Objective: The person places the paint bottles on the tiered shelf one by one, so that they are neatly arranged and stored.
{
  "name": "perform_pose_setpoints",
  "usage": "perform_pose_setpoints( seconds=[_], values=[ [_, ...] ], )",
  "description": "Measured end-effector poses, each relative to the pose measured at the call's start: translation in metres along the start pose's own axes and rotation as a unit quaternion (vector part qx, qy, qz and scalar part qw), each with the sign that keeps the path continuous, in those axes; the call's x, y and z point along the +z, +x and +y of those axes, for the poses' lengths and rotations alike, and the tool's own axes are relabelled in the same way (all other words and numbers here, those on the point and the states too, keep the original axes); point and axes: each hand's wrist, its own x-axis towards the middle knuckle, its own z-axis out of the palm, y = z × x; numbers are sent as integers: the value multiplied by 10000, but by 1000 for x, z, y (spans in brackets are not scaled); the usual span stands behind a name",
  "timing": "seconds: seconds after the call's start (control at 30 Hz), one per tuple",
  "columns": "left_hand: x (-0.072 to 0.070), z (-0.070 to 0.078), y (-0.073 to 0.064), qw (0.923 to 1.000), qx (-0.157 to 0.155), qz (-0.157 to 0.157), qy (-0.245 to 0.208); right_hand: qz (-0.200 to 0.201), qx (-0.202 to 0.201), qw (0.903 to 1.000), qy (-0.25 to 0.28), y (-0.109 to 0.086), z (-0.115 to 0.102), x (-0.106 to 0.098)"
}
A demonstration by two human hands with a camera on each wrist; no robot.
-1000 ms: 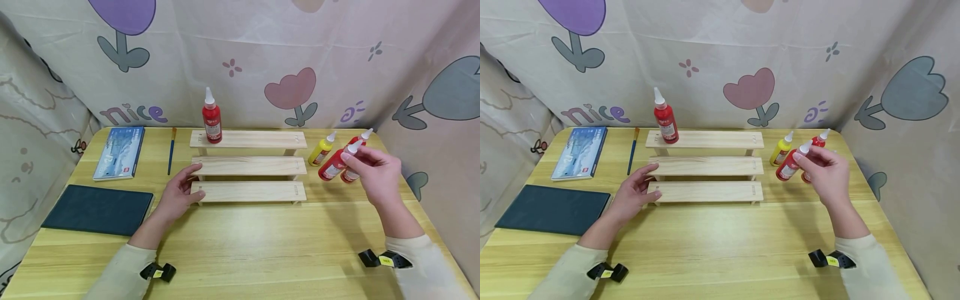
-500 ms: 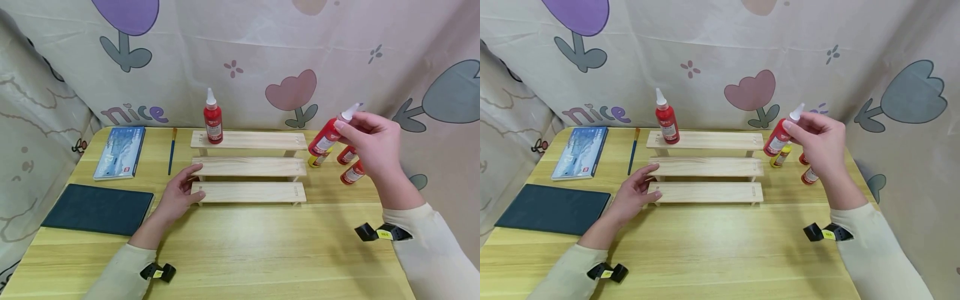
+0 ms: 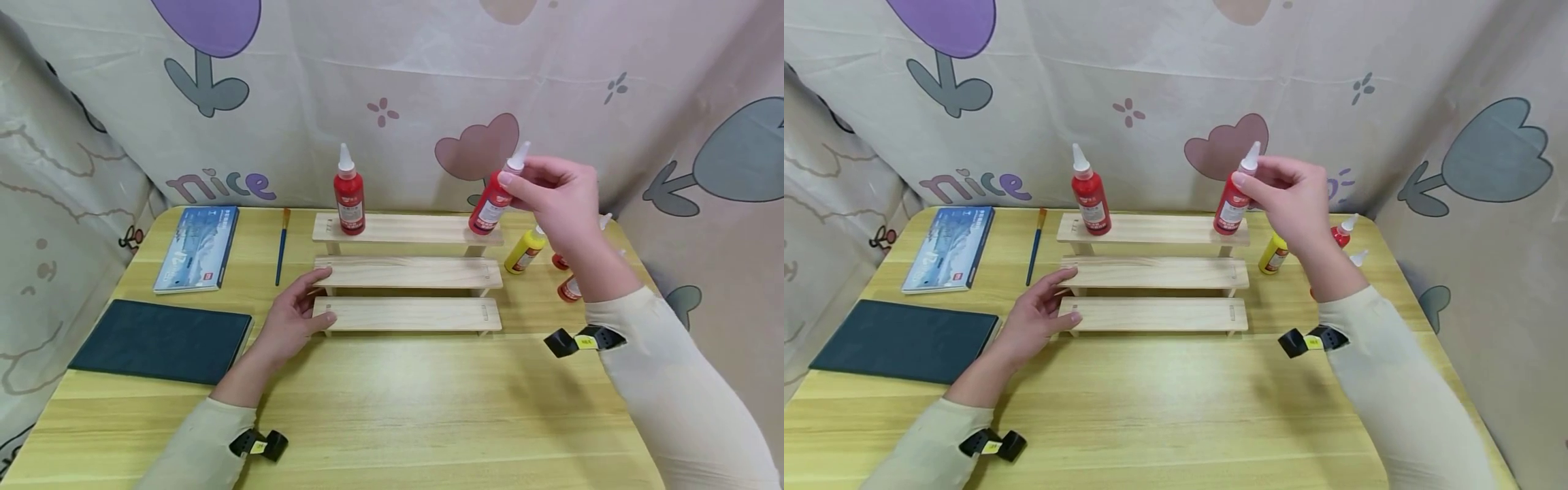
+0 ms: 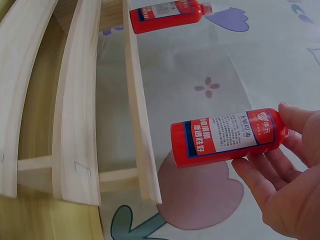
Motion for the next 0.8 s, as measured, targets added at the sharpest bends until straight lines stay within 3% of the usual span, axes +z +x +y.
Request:
perform_pose_setpoints(
  seconds=[0.2,0.8],
  values=[
    [-1,-1,1,10000,-14,-15,24,-163,88,9992,-368,6,8,9],
    [0,-1,2,10000,15,-12,-7,-156,313,9916,-1245,9,16,15]
  ],
)
